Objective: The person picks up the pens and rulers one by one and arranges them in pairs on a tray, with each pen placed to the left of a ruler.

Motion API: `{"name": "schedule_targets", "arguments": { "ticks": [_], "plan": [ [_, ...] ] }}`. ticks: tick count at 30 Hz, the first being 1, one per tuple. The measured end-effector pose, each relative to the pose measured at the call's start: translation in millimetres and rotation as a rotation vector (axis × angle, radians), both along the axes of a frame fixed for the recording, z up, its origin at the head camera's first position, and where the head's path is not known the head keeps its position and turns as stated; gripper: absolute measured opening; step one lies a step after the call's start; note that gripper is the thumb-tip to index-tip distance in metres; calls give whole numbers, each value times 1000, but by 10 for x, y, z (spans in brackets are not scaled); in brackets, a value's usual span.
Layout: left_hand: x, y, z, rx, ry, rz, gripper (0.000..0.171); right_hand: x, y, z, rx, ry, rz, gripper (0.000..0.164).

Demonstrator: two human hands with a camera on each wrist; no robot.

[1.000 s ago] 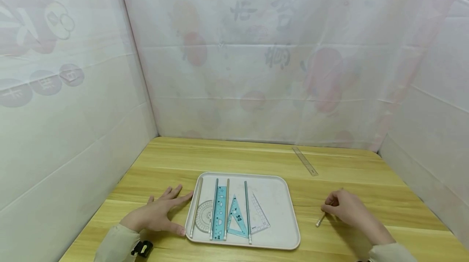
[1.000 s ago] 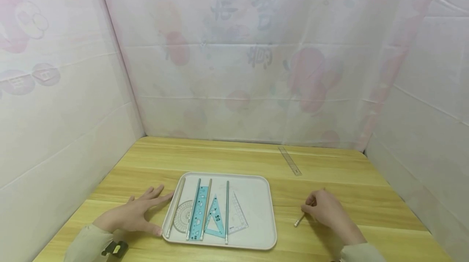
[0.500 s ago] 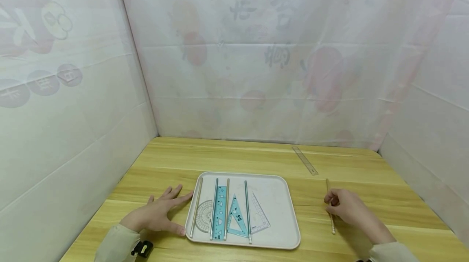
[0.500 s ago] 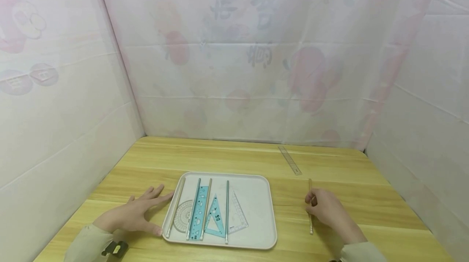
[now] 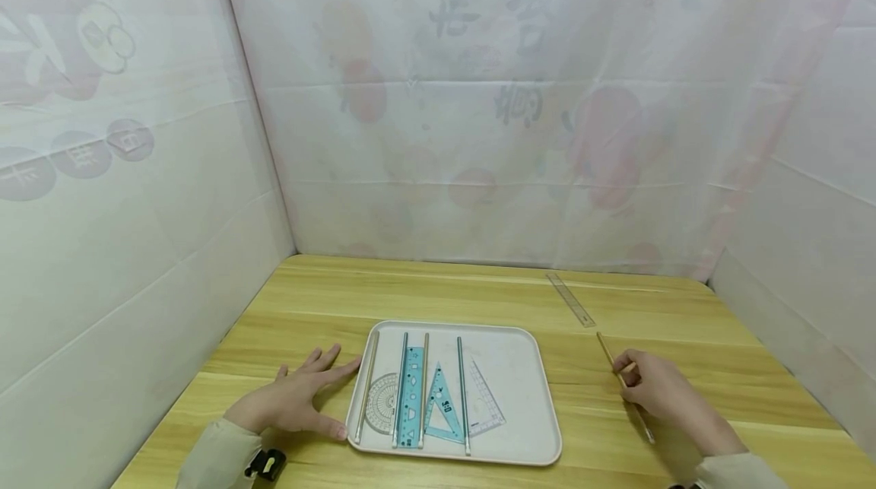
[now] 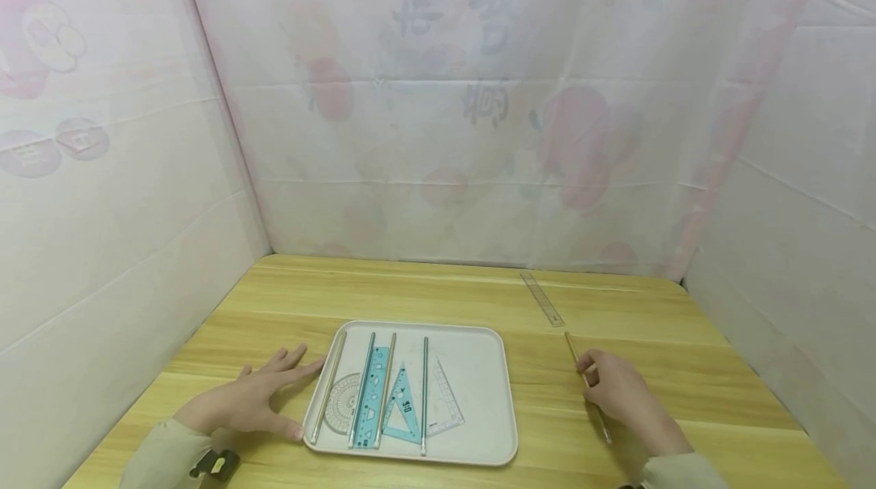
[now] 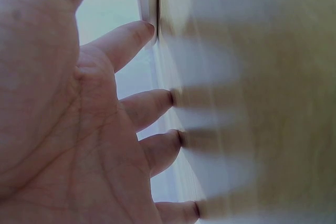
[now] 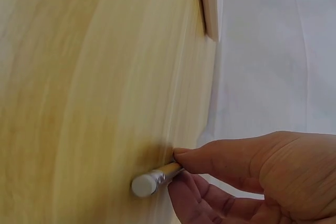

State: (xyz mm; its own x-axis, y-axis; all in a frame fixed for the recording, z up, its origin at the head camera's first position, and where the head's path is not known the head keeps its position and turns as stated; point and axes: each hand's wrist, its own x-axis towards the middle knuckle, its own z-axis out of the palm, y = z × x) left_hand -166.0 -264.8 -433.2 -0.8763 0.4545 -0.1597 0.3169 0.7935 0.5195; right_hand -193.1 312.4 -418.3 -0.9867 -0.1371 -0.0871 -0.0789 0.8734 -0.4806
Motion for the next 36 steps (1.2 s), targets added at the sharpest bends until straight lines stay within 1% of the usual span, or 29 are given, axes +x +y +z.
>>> {"name": "schedule_targets", "arguments": {
  "ticks": [4, 10, 14, 17, 25, 32, 36],
  "plan": [
    [0, 1, -1, 6, -7, 5, 110, 3, 21, -2, 11, -1, -8, 34],
    [-3, 3, -4, 3, -2, 4, 109, 1, 33, -16, 35, 21, -10, 39],
    [-4, 4, -7, 2, -8, 8, 109, -11, 39, -26, 26, 22, -16, 42],
    [-7, 5, -8, 0, -10, 10, 109, -13, 17, -16, 0, 30, -21, 44],
    [-5, 9, 8, -6, -13, 7, 109, 32, -144, 51, -92, 27, -32, 48],
    [0, 13, 13, -6, -17, 13, 109, 29, -310, 104, -113, 35, -23, 50],
    [-2, 9, 5, -6, -14, 11, 109, 49, -420, 138, -126, 24, -26, 51]
  ]
}}
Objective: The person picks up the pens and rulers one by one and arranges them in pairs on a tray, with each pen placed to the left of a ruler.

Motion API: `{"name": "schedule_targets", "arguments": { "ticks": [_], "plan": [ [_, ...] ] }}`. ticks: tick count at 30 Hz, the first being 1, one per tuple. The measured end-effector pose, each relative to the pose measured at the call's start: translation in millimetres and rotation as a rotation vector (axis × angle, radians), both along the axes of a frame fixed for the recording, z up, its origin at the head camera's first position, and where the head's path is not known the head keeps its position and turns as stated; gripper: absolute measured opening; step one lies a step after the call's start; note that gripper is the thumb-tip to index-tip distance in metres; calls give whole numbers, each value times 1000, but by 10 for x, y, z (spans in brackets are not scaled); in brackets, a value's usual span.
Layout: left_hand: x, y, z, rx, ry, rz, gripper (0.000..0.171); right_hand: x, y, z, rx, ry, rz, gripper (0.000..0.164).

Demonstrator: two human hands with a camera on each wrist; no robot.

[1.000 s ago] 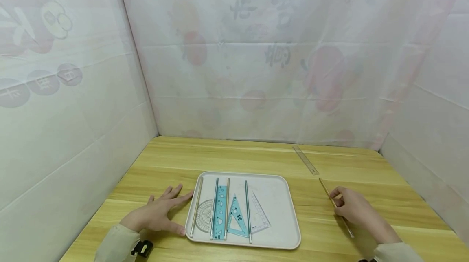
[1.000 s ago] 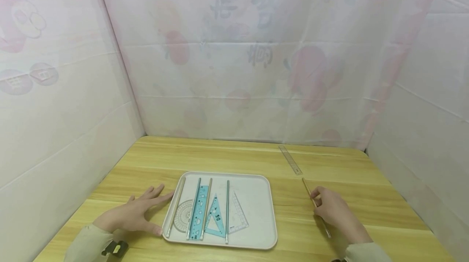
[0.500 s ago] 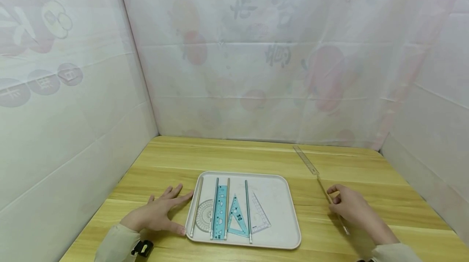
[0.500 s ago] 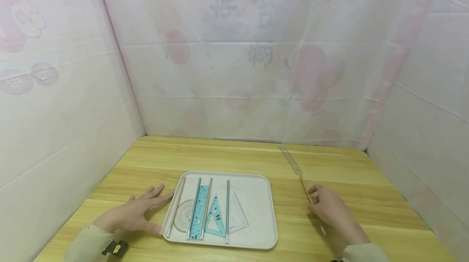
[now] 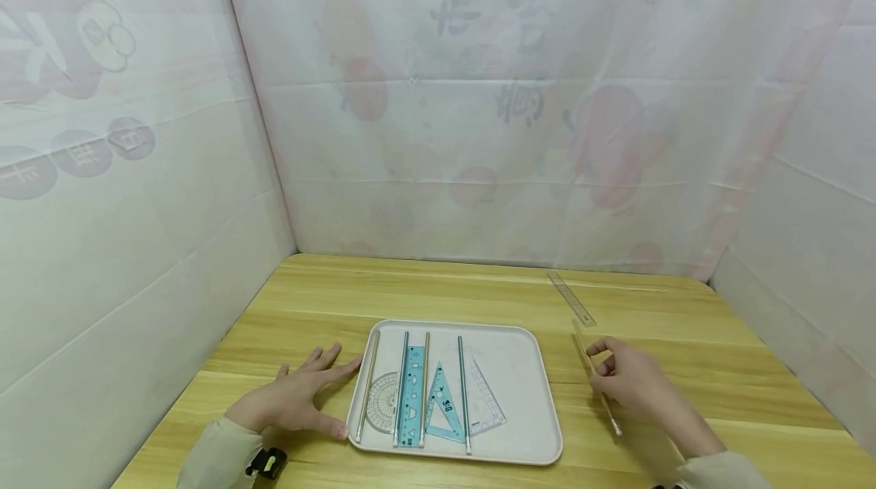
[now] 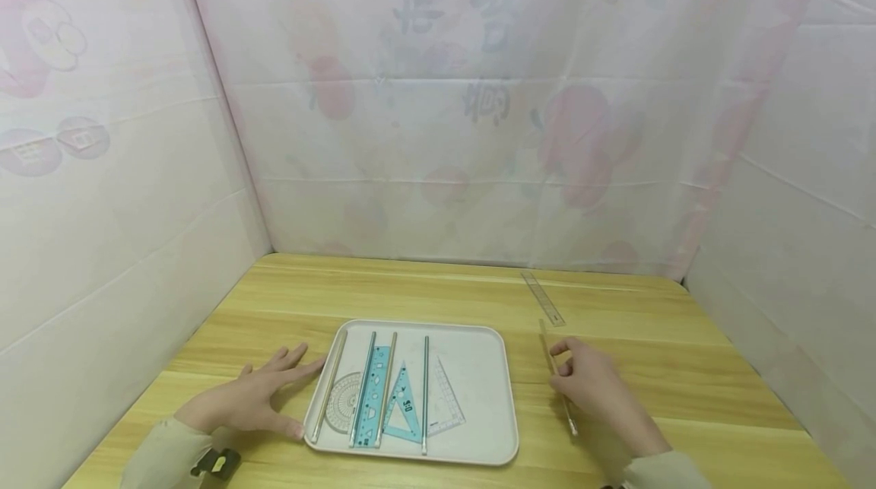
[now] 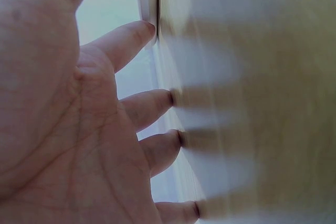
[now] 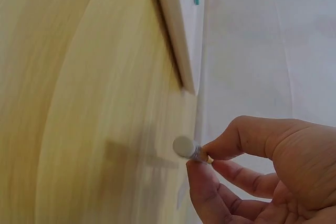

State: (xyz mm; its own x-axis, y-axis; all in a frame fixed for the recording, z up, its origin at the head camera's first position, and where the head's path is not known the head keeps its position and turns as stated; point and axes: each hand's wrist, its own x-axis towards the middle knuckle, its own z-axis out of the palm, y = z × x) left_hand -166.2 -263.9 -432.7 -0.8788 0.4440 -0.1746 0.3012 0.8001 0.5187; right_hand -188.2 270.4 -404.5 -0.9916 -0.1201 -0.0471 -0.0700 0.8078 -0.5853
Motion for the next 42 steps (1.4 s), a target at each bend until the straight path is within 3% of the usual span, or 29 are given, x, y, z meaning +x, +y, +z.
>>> {"name": "schedule_targets", "arguments": {
  "ticks": [23, 31, 42],
  "plan": [
    [8, 8, 26, -5, -2, -3, 110, 51, -728, 28, -91, 10, 33, 42],
    [4, 5, 22, -10, 8, -2, 110, 73, -943, -33, -141, -17, 42, 42],
    [-7, 3, 6, -13, 15, -3, 110, 106, -1139, -122, -106, 16, 101, 40]
  ]
}}
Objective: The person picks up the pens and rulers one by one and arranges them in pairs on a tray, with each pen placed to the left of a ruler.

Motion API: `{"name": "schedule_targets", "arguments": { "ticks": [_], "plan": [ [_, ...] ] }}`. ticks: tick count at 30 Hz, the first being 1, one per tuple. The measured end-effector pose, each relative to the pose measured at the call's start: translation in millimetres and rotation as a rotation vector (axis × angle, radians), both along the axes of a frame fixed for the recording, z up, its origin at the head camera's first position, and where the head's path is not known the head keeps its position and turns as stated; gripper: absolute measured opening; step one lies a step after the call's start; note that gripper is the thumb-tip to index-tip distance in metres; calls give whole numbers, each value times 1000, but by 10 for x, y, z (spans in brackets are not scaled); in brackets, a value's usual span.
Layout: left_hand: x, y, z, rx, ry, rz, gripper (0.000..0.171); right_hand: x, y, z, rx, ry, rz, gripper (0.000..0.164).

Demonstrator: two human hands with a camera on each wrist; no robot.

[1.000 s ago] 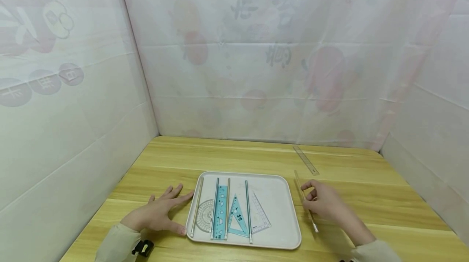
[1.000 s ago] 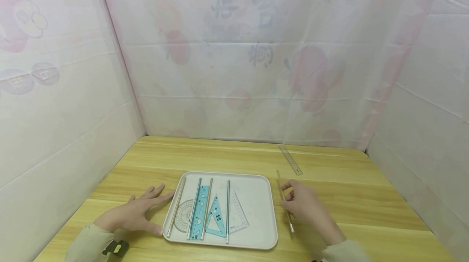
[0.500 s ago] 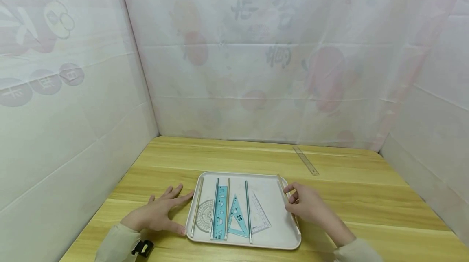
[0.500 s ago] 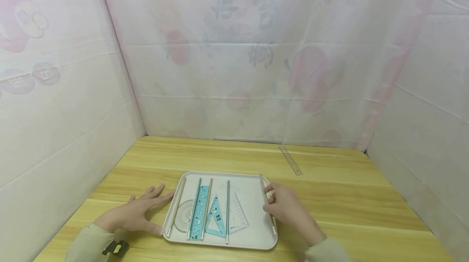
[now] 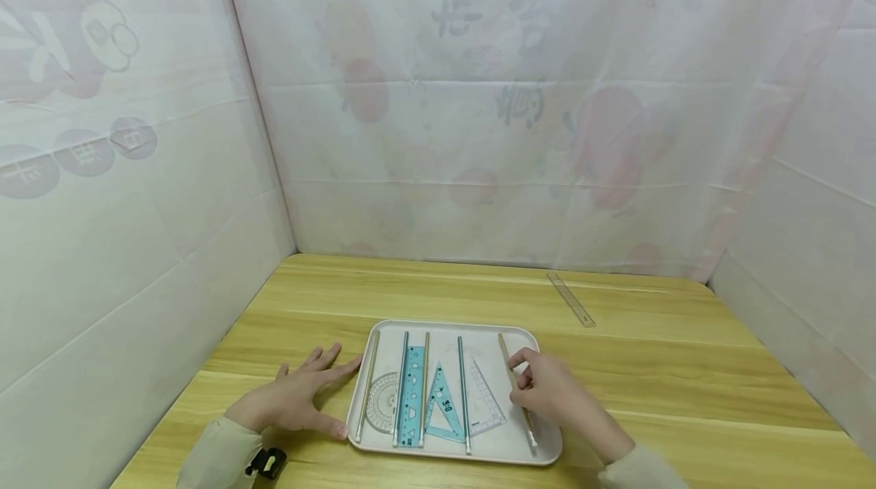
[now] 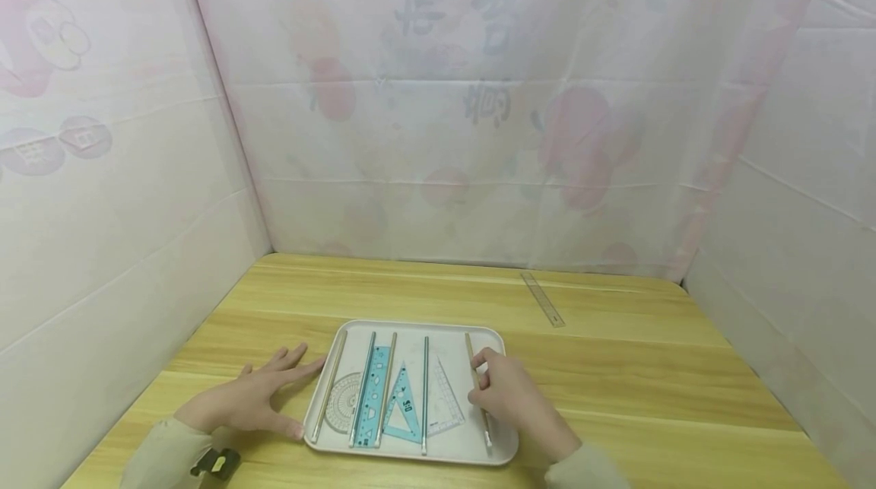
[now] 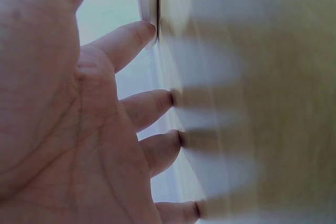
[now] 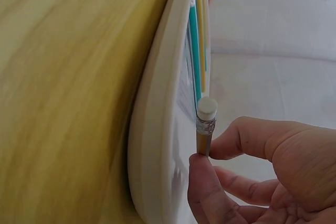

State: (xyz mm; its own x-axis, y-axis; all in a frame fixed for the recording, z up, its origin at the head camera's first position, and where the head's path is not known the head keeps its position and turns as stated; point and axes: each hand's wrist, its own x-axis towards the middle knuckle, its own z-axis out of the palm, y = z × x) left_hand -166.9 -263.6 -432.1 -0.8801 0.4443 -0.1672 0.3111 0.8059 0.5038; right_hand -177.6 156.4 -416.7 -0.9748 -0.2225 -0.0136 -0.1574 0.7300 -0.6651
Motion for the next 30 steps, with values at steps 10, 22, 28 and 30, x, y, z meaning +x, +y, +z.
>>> {"name": "schedule_targets", "arguments": {
  "ticks": [10, 22, 28, 30],
  "plan": [
    [13, 6, 14, 7, -13, 4, 110, 4, -124, -68, 22, 0, 11, 39],
    [1, -1, -1, 7, -11, 6, 110, 24, -193, -81, 51, 30, 28, 39],
    [3, 1, -1, 9, -13, 6, 110, 26, -197, -77, 51, 36, 24, 39],
    [-1, 1, -4, 8, -13, 6, 110, 25, -201, -73, 58, 30, 15, 38]
  ]
}}
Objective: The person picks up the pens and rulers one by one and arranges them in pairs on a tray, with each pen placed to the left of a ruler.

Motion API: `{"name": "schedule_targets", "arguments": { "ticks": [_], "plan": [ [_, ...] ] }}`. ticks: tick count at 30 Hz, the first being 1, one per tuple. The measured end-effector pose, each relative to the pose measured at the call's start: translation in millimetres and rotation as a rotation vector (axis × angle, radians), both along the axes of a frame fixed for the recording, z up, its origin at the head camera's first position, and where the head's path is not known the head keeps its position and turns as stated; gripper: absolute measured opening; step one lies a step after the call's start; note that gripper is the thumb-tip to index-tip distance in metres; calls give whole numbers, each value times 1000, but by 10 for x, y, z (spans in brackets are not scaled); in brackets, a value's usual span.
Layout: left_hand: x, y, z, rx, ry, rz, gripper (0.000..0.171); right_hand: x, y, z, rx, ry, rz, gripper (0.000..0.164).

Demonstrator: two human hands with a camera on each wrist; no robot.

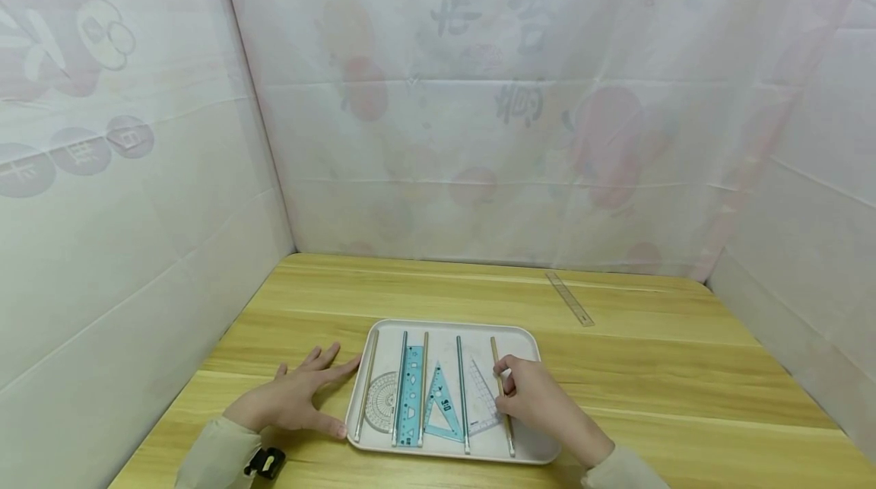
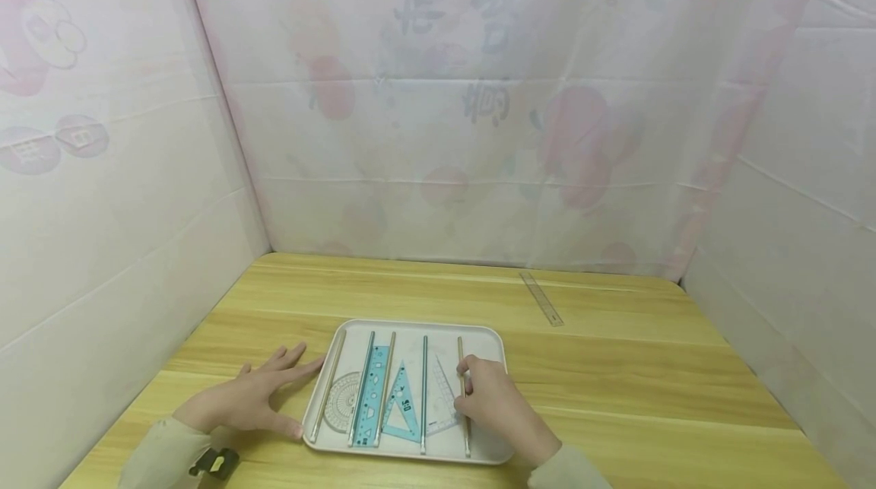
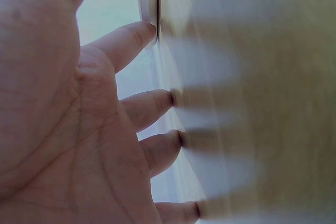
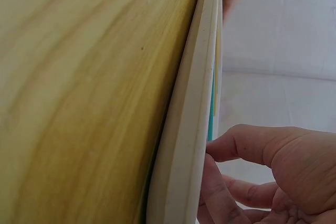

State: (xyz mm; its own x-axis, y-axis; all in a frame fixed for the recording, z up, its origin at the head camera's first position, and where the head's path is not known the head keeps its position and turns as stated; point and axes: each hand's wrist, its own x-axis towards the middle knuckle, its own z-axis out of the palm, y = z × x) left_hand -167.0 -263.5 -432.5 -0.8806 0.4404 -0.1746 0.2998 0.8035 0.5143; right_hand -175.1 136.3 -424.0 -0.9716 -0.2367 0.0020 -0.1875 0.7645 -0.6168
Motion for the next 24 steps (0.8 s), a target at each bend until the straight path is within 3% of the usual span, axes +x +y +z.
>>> {"name": "schedule_targets", "arguments": {
  "ticks": [6, 18, 24],
  "plan": [
    [-4, -5, -15, -4, 1, -2, 110, 8, -11, 16, 9, -17, -22, 36],
    [-10, -8, -16, -4, 4, -5, 110, 29, 57, 26, -34, -35, 33, 37],
    [-8, -5, -6, -4, -1, -2, 110, -5, 97, 61, -49, -61, -10, 37]
  ]
}}
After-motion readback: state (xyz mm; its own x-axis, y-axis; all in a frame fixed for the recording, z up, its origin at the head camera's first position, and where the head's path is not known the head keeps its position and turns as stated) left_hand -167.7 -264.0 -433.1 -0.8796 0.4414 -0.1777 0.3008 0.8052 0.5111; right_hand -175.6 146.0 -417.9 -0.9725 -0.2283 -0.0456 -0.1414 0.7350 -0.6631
